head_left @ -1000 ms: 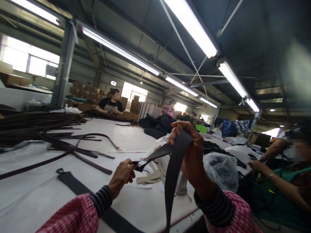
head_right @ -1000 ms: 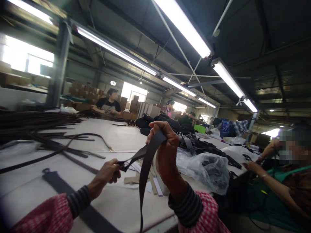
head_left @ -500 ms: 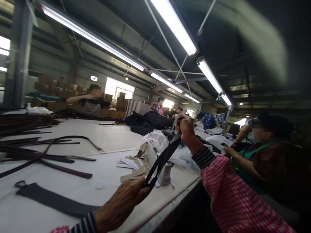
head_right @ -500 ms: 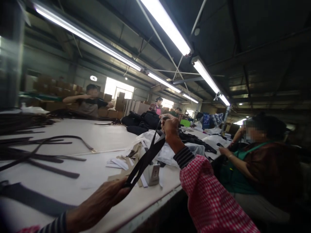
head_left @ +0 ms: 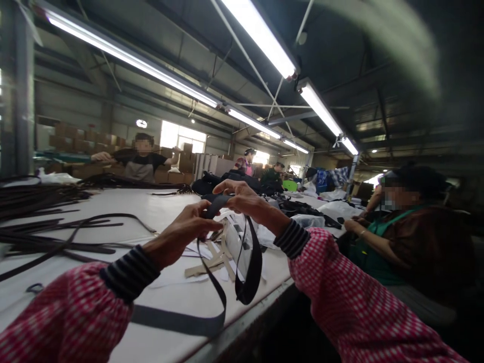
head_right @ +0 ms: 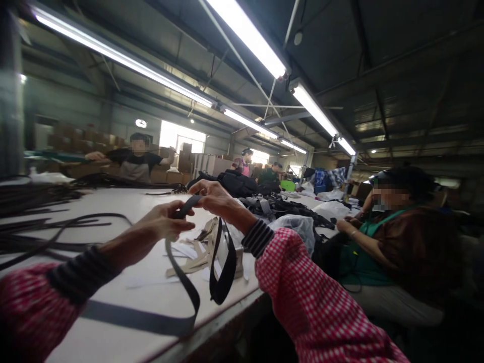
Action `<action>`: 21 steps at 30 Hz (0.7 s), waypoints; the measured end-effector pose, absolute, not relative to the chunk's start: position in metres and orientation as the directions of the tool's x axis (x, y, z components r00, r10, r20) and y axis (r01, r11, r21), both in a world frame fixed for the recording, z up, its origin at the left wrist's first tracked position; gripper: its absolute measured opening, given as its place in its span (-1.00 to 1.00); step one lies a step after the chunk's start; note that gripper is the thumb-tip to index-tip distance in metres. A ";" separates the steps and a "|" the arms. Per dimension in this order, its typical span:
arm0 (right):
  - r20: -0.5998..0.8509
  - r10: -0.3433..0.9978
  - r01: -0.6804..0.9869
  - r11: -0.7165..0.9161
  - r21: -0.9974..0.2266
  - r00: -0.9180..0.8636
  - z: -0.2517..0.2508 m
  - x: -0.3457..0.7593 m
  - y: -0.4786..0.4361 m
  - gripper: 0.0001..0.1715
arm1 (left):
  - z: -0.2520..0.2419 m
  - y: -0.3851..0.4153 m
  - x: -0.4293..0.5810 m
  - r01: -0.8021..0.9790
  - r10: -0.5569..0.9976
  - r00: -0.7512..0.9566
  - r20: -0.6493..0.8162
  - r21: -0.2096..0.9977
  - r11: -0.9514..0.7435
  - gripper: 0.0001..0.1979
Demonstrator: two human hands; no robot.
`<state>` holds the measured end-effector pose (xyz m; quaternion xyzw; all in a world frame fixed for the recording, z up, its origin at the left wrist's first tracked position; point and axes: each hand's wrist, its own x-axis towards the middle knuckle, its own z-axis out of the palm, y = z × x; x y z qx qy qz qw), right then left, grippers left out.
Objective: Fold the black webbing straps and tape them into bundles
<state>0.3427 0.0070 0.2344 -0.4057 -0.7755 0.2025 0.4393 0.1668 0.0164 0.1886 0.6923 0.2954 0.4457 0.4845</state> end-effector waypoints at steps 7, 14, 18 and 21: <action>0.464 0.882 0.202 0.472 -0.858 -0.085 0.218 0.362 0.008 -0.85 | 0.198 0.017 0.146 0.174 0.813 0.468 0.347 0.865 -0.470 -0.59; 0.550 0.810 0.368 0.584 -0.723 -0.205 0.208 0.344 0.023 -0.63 | 0.175 0.012 0.181 0.042 0.792 0.547 0.271 0.936 -0.349 -0.47; 0.616 0.749 0.409 0.656 -0.635 -0.245 0.195 0.345 0.028 -0.54 | 0.185 0.024 0.176 0.123 0.793 0.572 0.209 0.934 -0.336 -0.60; 0.536 0.789 0.247 0.607 -0.756 -0.298 0.182 0.350 0.019 -0.49 | 0.193 0.025 0.161 0.181 0.744 0.631 0.220 0.891 -0.417 -0.69</action>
